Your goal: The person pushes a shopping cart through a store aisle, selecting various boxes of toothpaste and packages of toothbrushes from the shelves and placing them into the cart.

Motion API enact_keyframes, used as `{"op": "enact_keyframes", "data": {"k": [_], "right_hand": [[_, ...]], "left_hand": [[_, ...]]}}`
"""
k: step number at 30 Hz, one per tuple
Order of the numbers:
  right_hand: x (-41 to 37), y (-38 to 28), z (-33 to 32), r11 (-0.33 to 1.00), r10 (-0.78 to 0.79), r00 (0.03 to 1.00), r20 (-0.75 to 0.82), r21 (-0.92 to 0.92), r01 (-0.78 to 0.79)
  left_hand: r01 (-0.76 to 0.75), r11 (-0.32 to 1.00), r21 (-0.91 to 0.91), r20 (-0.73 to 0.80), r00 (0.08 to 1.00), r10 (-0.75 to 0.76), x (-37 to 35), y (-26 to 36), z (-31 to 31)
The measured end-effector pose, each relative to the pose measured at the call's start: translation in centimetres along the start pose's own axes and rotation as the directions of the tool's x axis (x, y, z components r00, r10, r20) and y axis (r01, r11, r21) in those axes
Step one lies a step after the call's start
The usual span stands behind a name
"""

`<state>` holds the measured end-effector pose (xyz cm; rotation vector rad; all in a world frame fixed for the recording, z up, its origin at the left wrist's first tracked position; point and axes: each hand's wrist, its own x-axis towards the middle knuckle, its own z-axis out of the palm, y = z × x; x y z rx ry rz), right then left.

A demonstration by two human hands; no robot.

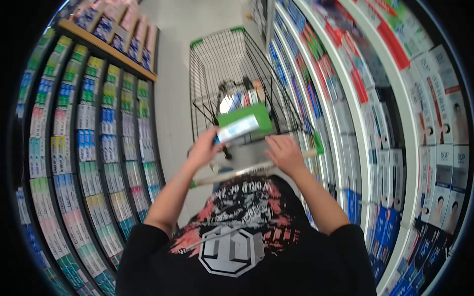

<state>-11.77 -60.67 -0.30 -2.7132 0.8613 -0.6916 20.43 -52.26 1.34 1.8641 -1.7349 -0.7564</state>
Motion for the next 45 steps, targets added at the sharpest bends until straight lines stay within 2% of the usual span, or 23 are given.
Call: {"op": "enact_keyframes", "data": {"k": [1, 3, 4, 9, 13, 16, 17, 19, 20, 24, 27, 31, 34, 35, 36, 37, 38, 39, 40, 42, 43, 44, 45], "right_hand": [[-1.4, 0.7, 0.8, 0.997, 0.047, 0.998, 0.037, 0.06, -0.049], [-3.1, 0.5, 1.1, 0.991, 0.131, 0.986, 0.106, 0.025, -0.134], [-3.6, 0.3, 1.2, 0.982, 0.188, 0.973, 0.136, -0.01, -0.188], [-3.7, 0.1, 1.2, 0.968, 0.252, 0.95, 0.183, -0.029, -0.251], [-3.8, 0.1, 1.3, 0.965, 0.263, 0.942, 0.21, -0.034, -0.261], [-3.4, -0.1, 1.2, 0.965, 0.261, 0.944, 0.2, -0.041, -0.258], [-3.4, -0.2, 1.2, 0.968, 0.251, 0.948, 0.196, -0.047, -0.247], [-3.6, -0.1, 1.4, 0.966, 0.26, 0.946, 0.193, -0.049, -0.255], [-3.7, -0.1, 1.5, 0.966, 0.259, 0.946, 0.194, -0.044, -0.255], [-3.5, -0.3, 1.3, 0.963, 0.271, 0.944, 0.187, -0.056, -0.265], [-4.0, -0.2, 1.2, 0.968, 0.251, 0.912, 0.324, -0.112, -0.227], [-4.6, 0.1, 2.5, 0.96, 0.277, 0.871, 0.406, -0.076, -0.27], [-3.8, 0.0, 2.1, 0.92, 0.367, 0.778, 0.51, -0.073, -0.386], [-4.4, 0.0, 1.9, 0.903, 0.411, 0.768, 0.492, -0.099, -0.419], [-4.5, 0.1, 1.8, 0.95, 0.298, 0.928, 0.224, 0.027, -0.312], [-4.7, 0.3, 1.7, 0.982, 0.164, 0.984, -0.074, 0.107, -0.155], [-4.8, 0.1, -0.3, 0.981, 0.18, 0.98, -0.087, 0.094, -0.172], [-4.7, -0.8, -3.9, 0.972, 0.232, 0.951, -0.203, 0.018, -0.234], [-5.6, -1.4, -6.6, 0.953, 0.269, 0.91, -0.317, -0.049, -0.299], [-8.9, 0.1, -10.1, 0.884, 0.216, 0.851, -0.478, -0.274, -0.379], [-10.2, 0.2, -13.2, 0.799, 0.257, 0.826, -0.502, -0.371, -0.474], [-11.8, 0.9, -15.6, 0.7, 0.25, 0.795, -0.552, -0.464, -0.542], [-12.6, 0.7, -18.1, 0.586, 0.308, 0.757, -0.577, -0.511, -0.628]], "left_hand": [[0.064, 0.998, -0.009, 0.006, 0.998, -0.064, 0.4, -0.2, 0.1], [-0.024, 1.0, 0.014, -0.058, 0.998, 0.024, 1.6, -2.8, 1.3], [0.005, 1.0, 0.024, -0.027, 1.0, -0.004, 1.9, -3.6, 2.1], [-0.041, 0.994, 0.105, 0.066, 0.997, 0.034, 6.1, -8.6, 6.5], [-0.04, 0.988, 0.151, 0.088, 0.996, 0.026, 8.1, -9.6, 9.7], [0.009, 0.92, 0.391, -0.054, 0.998, 0.013, 8.9, -8.8, 11.0], [-0.001, 0.921, 0.388, -0.045, 0.999, 0.019, 8.8, -8.4, 11.4], [-0.121, 0.792, 0.599, 0.053, 0.992, 0.112, 8.7, -7.8, 12.0], [-0.134, 0.822, 0.554, 0.193, 0.981, 0.03, 8.7, -7.7, 12.2], [-0.143, 0.828, 0.542, 0.246, 0.969, 0.006, 8.2, -8.7, 13.2], [-0.179, 0.827, 0.533, 0.308, 0.951, 0.008, 9.3, -9.8, 13.3], [-0.217, 0.878, 0.426, 0.299, 0.95, 0.089, 9.7, -9.6, 12.9], [-0.264, 0.884, 0.385, 0.291, 0.944, 0.156, 9.6, -9.4, 13.3], [-0.248, 0.905, 0.346, 0.26, 0.952, 0.162, 9.4, -9.1, 13.2], [-0.226, 0.927, 0.299, 0.237, 0.959, 0.157, 9.0, -8.6, 13.1], [-0.196, 0.948, 0.252, 0.212, 0.967, 0.144, 8.7, -8.2, 12.9], [-0.059, 0.992, 0.115, 0.272, 0.962, 0.026, 8.4, -6.9, 12.2], [0.098, 0.995, -0.01, 0.347, 0.934, -0.089, 7.7, -5.1, 11.2], [0.087, 0.996, -0.007, 0.355, 0.932, -0.079, 6.3, -3.1, 10.3], [0.075, 0.995, -0.065, 0.306, 0.951, -0.051, 3.0, 0.5, 9.1], [0.072, 0.995, -0.064, 0.302, 0.952, -0.049, 1.7, 0.9, 9.3], [-0.066, 0.997, 0.046, 0.268, 0.962, 0.051, 0.5, 1.1, 9.7], [-0.198, 0.967, 0.162, 0.246, 0.957, 0.155, -0.2, 1.2, 10.0]]}}
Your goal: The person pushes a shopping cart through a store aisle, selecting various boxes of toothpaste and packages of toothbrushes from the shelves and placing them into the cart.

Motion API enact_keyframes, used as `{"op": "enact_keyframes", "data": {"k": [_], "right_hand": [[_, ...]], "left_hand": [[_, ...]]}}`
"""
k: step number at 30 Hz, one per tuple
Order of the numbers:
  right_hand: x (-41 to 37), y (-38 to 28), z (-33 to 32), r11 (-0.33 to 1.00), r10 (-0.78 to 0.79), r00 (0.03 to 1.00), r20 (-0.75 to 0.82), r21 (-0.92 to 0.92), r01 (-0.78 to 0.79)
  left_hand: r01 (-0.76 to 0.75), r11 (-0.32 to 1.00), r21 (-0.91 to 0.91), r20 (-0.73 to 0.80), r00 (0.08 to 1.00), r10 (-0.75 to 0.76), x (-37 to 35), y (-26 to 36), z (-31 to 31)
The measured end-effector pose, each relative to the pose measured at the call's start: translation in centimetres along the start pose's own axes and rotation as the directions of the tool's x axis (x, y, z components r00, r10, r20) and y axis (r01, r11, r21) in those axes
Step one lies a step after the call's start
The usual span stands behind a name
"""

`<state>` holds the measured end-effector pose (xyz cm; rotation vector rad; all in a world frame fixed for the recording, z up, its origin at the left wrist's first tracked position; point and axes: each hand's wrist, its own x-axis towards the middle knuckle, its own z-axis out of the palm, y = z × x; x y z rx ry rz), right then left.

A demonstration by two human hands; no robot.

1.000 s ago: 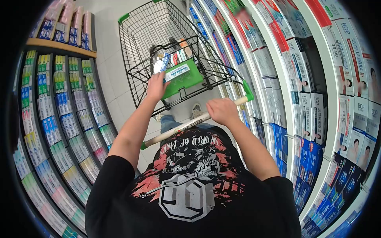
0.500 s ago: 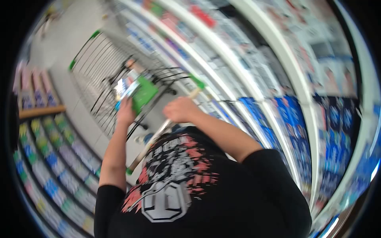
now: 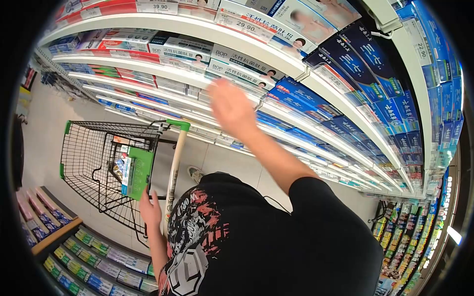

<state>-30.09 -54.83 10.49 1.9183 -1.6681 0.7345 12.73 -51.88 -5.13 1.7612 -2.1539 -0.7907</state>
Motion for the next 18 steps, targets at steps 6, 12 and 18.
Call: {"op": "enact_keyframes", "data": {"k": [6, 12, 18], "right_hand": [[2.8, 4.8, -3.9, 0.921, 0.202, 0.979, 0.009, -0.341, -0.187], [2.4, 6.9, -3.2, 0.826, 0.457, 0.885, 0.089, -0.411, -0.385], [1.7, 4.2, -4.0, 0.974, 0.054, 0.997, -0.06, -0.219, -0.066]], "left_hand": [[0.088, 0.996, 0.012, 0.032, 0.996, -0.088, 0.5, 0.4, 0.4], [0.047, 0.998, 0.043, -0.023, 0.999, -0.046, 0.4, 0.1, 0.7], [0.101, 0.982, -0.161, -0.023, 0.994, -0.106, 0.3, 0.1, 0.8]]}}
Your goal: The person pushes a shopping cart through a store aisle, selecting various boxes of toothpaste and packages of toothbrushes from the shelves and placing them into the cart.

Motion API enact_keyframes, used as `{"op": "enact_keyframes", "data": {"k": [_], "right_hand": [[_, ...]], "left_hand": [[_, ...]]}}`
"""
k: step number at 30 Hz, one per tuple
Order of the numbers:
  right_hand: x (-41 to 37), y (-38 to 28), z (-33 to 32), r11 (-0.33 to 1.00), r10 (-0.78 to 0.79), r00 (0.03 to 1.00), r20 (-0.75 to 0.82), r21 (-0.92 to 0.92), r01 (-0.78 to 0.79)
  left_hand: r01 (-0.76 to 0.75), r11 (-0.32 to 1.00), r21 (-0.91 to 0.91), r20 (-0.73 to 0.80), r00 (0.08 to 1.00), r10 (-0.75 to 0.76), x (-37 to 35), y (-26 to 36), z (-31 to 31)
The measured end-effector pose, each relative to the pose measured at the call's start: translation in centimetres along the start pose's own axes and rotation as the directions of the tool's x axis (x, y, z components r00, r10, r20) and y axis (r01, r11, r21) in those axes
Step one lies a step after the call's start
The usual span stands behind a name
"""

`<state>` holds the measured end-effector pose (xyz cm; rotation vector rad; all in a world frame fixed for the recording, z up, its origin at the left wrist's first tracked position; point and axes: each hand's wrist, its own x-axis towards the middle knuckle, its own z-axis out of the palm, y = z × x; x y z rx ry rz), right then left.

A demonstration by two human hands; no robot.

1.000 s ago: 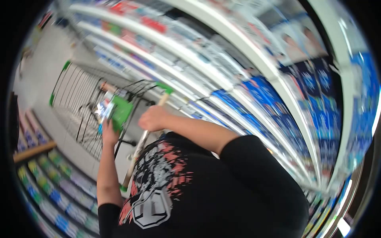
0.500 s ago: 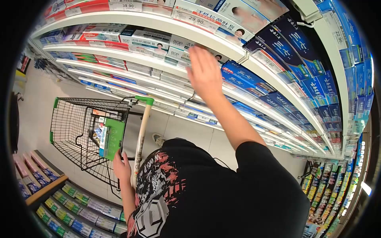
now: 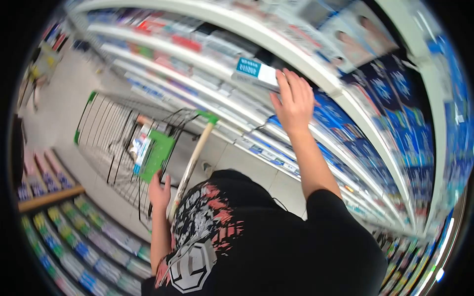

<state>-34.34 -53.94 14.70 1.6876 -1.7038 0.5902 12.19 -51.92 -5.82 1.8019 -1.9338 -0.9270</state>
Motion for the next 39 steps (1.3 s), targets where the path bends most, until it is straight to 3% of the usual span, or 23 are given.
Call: {"op": "enact_keyframes", "data": {"k": [3, 4, 6, 8, 9, 11, 14, 16, 18, 21, 22, 24, 28, 30, 32, 34, 35, 36, 37, 38, 39], "right_hand": [[-0.5, -5.2, 0.2, 0.939, -0.232, 0.967, 0.102, 0.285, 0.195], [-0.5, -7.2, 0.3, 0.888, -0.336, 0.929, 0.156, 0.382, 0.257], [-1.0, -11.5, 1.8, 0.745, -0.516, 0.842, 0.159, 0.569, 0.349], [-1.2, -15.6, 3.4, 0.621, -0.626, 0.775, 0.086, 0.656, 0.429], [-1.4, -17.4, 3.8, 0.529, -0.705, 0.709, 0.03, 0.688, 0.497], [-1.6, -20.7, 5.1, 0.451, -0.744, 0.668, -0.016, 0.726, 0.519], [-2.2, -23.5, 6.9, 0.414, -0.784, 0.619, -0.051, 0.7, 0.582], [-3.3, -24.6, 8.2, 0.48, -0.675, 0.737, 0.035, 0.779, 0.403], [-5.9, -24.6, 10.5, 0.483, -0.67, 0.742, 0.036, 0.78, 0.398], [-9.4, -24.4, 12.5, 0.519, -0.664, 0.683, 0.305, 0.846, 0.126], [-9.1, -24.5, 12.3, 0.517, -0.67, 0.678, 0.303, 0.845, 0.134], [-8.6, -24.8, 12.0, 0.564, -0.667, 0.593, 0.451, 0.826, 0.006], [-8.9, -24.7, 12.8, 0.597, -0.717, 0.478, 0.507, 0.801, 0.047], [-8.7, -24.8, 12.7, 0.613, -0.711, 0.449, 0.542, 0.79, 0.018], [-8.0, -25.0, 12.5, 0.621, -0.711, 0.395, 0.582, 0.783, -0.035], [-6.9, -25.9, 13.2, 0.627, -0.71, 0.345, 0.614, 0.774, -0.087], [-6.3, -26.7, 14.3, 0.566, -0.73, 0.339, 0.593, 0.803, -0.186], [-5.7, -27.6, 15.3, 0.499, -0.75, 0.332, 0.573, 0.818, -0.284], [-4.0, -29.2, 14.9, 0.567, -0.669, 0.356, 0.653, 0.757, -0.323], [-3.5, -30.6, 16.2, 0.552, -0.624, 0.425, 0.656, 0.755, -0.353], [-2.8, -32.1, 17.9, 0.533, -0.576, 0.491, 0.653, 0.756, -0.38]], "left_hand": [[0.011, 0.914, -0.406, -0.144, 0.987, -0.076, 0.3, 1.2, -1.6], [-0.056, 0.886, -0.46, -0.174, 0.984, -0.029, 0.3, 2.6, -3.0], [-0.267, 0.862, -0.431, -0.249, 0.953, 0.17, -0.4, 7.2, -7.0], [-0.325, 0.887, -0.329, -0.126, 0.946, 0.3, -1.0, 10.7, -10.2], [-0.295, 0.901, -0.318, -0.139, 0.954, 0.264, -1.3, 11.5, -11.0], [-0.207, 0.977, -0.05, 0.221, 0.952, 0.213, -1.3, 12.0, -12.0], [-0.113, 0.984, -0.139, 0.065, 0.99, 0.123, -0.5, 6.1, -9.1], [-0.042, 0.995, -0.091, -0.036, 0.999, 0.039, 0.3, 1.4, -7.6], [-0.011, 0.999, -0.033, -0.099, 0.995, 0.008, 1.2, -2.8, -7.1], [0.017, 1.0, 0.016, -0.149, 0.989, -0.014, 3.0, -7.8, -5.9], [0.031, 0.999, 0.044, -0.175, 0.984, -0.023, 3.8, -8.9, -5.6], [0.004, 0.998, 0.06, -0.198, 0.98, 0.008, 6.0, -10.4, -5.0], [0.059, 0.991, 0.123, -0.252, 0.967, -0.027, 9.2, -11.2, -3.2], [0.012, 0.941, 0.337, -0.439, 0.887, 0.146, 9.8, -11.2, -2.3], [0.038, 0.947, 0.319, -0.456, 0.882, 0.118, 9.1, -10.8, -1.8], [0.17, 0.971, 0.165, -0.602, 0.797, -0.037, 7.6, -10.2, -1.3], [0.253, 0.965, 0.075, -0.652, 0.744, -0.144, 7.1, -10.1, -1.1], [0.26, 0.963, 0.068, -0.652, 0.742, -0.154, 7.2, -11.2, -0.4], [0.36, 0.924, -0.132, -0.655, 0.668, -0.354, 7.5, -13.0, 0.5], [0.439, 0.836, -0.329, -0.615, 0.572, -0.542, 7.8, -14.4, 1.1], [0.549, 0.726, -0.414, -0.463, 0.56, -0.687, 8.0, -15.3, 0.9]]}}
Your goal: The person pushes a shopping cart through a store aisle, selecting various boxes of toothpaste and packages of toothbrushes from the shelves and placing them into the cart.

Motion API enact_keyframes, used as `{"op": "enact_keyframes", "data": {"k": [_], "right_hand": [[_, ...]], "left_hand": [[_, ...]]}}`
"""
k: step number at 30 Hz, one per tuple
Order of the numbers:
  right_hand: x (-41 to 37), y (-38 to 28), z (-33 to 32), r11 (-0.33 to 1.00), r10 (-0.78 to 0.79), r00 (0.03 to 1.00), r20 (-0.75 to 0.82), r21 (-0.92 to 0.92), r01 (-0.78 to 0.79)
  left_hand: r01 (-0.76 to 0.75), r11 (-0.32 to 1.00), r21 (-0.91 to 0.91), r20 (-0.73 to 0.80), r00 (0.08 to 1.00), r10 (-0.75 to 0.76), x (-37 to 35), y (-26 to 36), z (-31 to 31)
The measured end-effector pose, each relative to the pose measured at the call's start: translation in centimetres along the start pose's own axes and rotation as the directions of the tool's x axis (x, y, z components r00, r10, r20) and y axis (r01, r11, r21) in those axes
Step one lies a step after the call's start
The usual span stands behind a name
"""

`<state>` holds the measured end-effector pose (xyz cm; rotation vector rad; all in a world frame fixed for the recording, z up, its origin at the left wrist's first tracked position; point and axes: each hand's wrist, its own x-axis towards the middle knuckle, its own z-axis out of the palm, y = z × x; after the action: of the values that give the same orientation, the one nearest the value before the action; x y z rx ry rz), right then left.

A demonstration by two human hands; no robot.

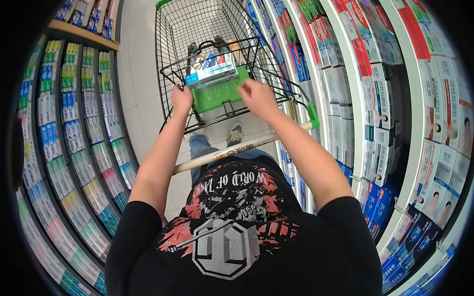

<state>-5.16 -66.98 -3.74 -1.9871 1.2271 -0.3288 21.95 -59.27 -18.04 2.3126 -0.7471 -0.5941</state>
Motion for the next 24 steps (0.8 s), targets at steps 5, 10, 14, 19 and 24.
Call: {"op": "enact_keyframes", "data": {"k": [5, 10, 14, 19, 24], "right_hand": [[9.8, 7.0, 7.1, 0.931, 0.285, 0.956, -0.07, 0.256, -0.259], [12.8, 8.8, 8.5, 0.874, 0.396, 0.896, 0.203, 0.216, -0.435], [11.9, 8.1, 9.0, 0.832, 0.378, 0.88, 0.286, 0.312, -0.459], [11.8, 9.6, 9.2, 0.842, 0.324, 0.914, 0.245, 0.367, -0.396], [8.1, 7.5, 5.5, 0.94, 0.341, 0.934, 0.109, -0.057, -0.336]], "left_hand": [[0.27, 0.929, -0.252, 0.233, 0.949, -0.212, 0.0, -0.6, 1.0], [0.262, 0.902, -0.344, 0.372, 0.92, -0.126, -0.1, 0.3, 1.2], [0.192, 0.941, -0.277, 0.389, 0.918, -0.073, 0.5, -1.7, 3.6], [0.182, 0.935, -0.305, 0.395, 0.917, -0.049, -0.4, 0.1, 2.4], [0.19, 0.976, 0.107, 0.302, 0.929, -0.214, -3.0, 1.2, -1.7]]}}
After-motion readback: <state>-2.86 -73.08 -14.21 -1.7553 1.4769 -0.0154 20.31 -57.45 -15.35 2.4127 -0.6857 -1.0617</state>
